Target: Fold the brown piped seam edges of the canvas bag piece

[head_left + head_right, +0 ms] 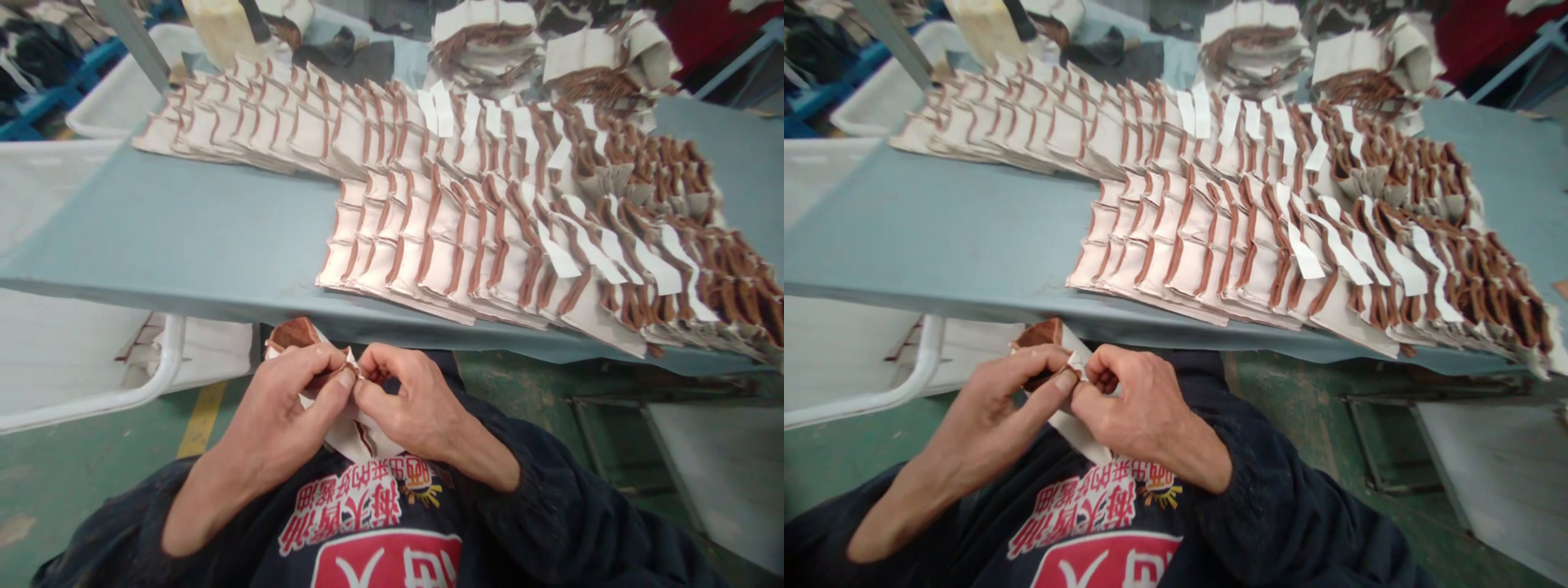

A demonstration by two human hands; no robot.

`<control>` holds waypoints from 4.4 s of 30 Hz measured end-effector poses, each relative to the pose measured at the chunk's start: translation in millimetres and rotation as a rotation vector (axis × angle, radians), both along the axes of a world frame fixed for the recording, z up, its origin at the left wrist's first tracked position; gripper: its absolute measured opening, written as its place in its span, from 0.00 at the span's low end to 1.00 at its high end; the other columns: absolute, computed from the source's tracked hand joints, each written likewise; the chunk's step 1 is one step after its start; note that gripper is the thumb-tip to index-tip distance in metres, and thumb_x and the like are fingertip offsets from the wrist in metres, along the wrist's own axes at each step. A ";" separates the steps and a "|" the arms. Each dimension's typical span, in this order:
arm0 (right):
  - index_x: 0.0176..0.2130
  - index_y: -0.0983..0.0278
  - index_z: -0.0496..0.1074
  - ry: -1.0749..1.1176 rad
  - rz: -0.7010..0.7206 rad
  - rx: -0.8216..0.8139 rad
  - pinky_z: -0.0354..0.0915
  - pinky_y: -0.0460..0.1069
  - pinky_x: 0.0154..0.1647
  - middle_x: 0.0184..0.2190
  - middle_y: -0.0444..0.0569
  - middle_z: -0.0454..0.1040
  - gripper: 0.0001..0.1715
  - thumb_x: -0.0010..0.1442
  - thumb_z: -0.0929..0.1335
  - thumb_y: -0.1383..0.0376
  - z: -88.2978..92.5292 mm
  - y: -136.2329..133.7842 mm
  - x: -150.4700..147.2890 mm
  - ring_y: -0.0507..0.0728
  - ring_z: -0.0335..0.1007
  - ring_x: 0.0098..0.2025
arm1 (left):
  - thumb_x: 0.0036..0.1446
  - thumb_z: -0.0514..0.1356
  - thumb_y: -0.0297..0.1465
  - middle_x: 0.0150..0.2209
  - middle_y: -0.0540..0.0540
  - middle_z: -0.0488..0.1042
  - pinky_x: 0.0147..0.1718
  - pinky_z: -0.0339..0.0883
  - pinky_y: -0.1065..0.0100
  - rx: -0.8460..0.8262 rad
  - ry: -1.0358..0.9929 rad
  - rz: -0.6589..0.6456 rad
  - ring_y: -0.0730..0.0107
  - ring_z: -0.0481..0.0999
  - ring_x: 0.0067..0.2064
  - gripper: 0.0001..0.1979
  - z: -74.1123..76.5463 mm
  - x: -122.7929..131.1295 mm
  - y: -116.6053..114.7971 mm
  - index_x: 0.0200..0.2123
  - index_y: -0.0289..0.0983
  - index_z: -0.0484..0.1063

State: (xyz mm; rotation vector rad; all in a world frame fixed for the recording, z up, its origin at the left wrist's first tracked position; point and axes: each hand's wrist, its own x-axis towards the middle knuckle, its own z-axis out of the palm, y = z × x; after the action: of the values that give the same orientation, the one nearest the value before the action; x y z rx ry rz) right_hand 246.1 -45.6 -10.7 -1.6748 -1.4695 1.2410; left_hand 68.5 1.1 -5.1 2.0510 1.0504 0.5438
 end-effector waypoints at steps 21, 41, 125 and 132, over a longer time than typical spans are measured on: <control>0.28 0.60 0.62 0.607 -0.011 0.056 0.55 0.47 0.28 0.24 0.39 0.62 0.16 0.58 0.70 0.56 -36.8 -0.8 -7.6 0.50 0.53 0.26 | 0.47 0.69 0.43 0.15 0.57 0.60 0.15 0.50 0.76 -0.973 -0.531 0.400 0.80 0.54 0.17 0.19 -20.2 17.3 -1.8 0.19 0.39 0.65; 0.30 0.61 0.63 0.453 0.093 0.144 0.58 0.47 0.31 0.26 0.39 0.64 0.14 0.62 0.70 0.59 -34.9 1.8 8.1 0.51 0.58 0.28 | 0.58 0.66 0.47 0.22 0.55 0.64 0.20 0.54 0.73 -0.761 -0.418 0.257 0.75 0.59 0.23 0.19 -22.1 4.1 -7.8 0.27 0.38 0.70; 0.37 0.60 0.70 -0.279 0.215 0.874 0.65 0.53 0.44 0.33 0.48 0.76 0.07 0.70 0.66 0.65 -76.2 126.2 -20.1 0.59 0.71 0.39 | 0.57 0.57 0.56 0.36 0.42 0.83 0.46 0.74 0.56 -0.383 -0.354 0.501 0.48 0.81 0.42 0.27 -84.3 -17.1 69.7 0.41 0.38 0.78; 0.44 0.62 0.73 -0.347 0.497 0.860 0.66 0.60 0.52 0.38 0.52 0.78 0.12 0.60 0.67 0.65 -66.8 130.4 3.7 0.63 0.70 0.43 | 0.53 0.61 0.59 0.25 0.48 0.74 0.37 0.66 0.63 -0.438 -0.387 0.514 0.57 0.72 0.34 0.27 -83.4 -6.2 78.3 0.23 0.40 0.70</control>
State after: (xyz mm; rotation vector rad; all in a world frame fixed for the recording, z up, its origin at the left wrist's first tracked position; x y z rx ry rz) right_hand 249.8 84.7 -77.6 -0.9786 -2.2867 0.3744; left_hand 62.3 79.4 -88.5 1.2305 1.3171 0.8425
